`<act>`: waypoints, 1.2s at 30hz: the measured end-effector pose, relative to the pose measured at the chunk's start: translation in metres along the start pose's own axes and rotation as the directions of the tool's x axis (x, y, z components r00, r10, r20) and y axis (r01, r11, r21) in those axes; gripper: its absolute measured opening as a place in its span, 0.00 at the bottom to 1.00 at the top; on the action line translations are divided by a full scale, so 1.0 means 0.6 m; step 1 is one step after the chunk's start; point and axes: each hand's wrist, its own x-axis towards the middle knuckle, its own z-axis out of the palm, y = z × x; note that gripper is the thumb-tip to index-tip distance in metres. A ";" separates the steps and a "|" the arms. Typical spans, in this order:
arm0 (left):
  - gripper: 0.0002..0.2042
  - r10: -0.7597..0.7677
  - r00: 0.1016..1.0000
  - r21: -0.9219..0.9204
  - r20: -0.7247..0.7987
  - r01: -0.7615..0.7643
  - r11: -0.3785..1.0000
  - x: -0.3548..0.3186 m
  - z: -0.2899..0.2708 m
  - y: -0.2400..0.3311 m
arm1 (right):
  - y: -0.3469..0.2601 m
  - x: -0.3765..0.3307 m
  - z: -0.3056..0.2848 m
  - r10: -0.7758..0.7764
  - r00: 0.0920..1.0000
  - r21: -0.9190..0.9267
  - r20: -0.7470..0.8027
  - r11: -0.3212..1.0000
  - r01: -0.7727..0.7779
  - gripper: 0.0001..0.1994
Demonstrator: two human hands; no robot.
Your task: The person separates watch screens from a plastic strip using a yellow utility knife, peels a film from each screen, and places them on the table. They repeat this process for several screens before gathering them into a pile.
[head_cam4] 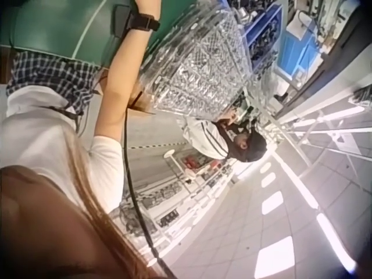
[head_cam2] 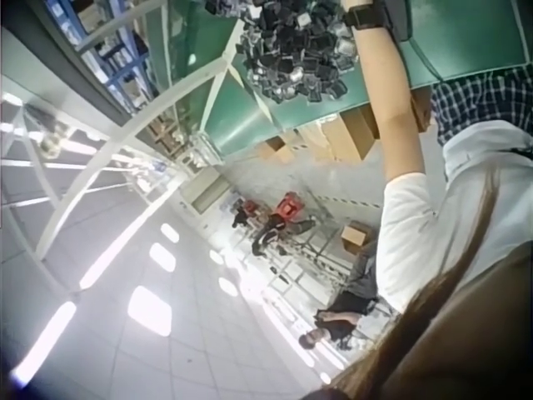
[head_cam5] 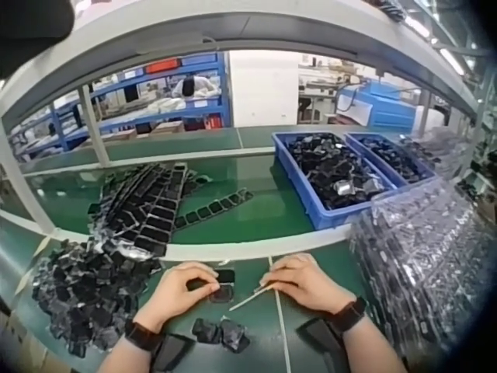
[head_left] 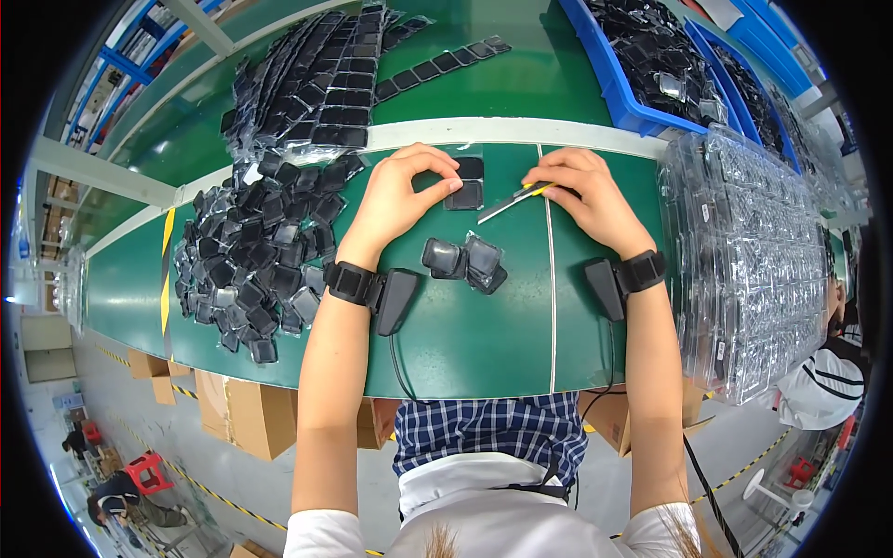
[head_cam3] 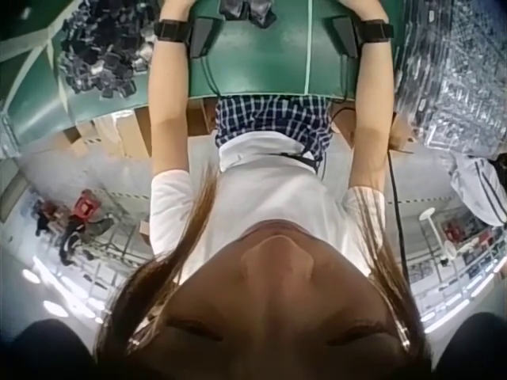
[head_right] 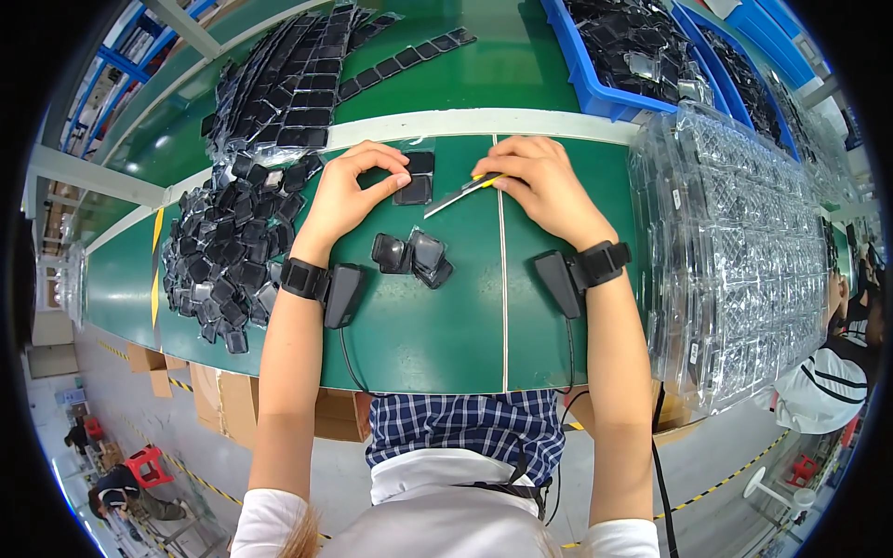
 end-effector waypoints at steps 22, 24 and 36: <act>0.15 0.108 0.991 0.262 0.074 -0.124 0.957 -0.019 -0.020 0.022 | -0.028 0.003 0.023 0.145 0.987 -0.103 -0.073 0.983 -0.152 0.14; 0.15 0.163 0.983 0.297 0.079 -0.179 0.938 -0.018 -0.020 0.027 | -0.028 0.003 0.025 0.131 0.988 -0.102 -0.078 0.985 -0.138 0.13; 0.09 0.166 0.986 0.163 -0.018 -0.161 0.973 -0.008 -0.006 0.026 | -0.037 0.002 0.020 0.152 0.988 -0.079 -0.003 0.985 -0.152 0.15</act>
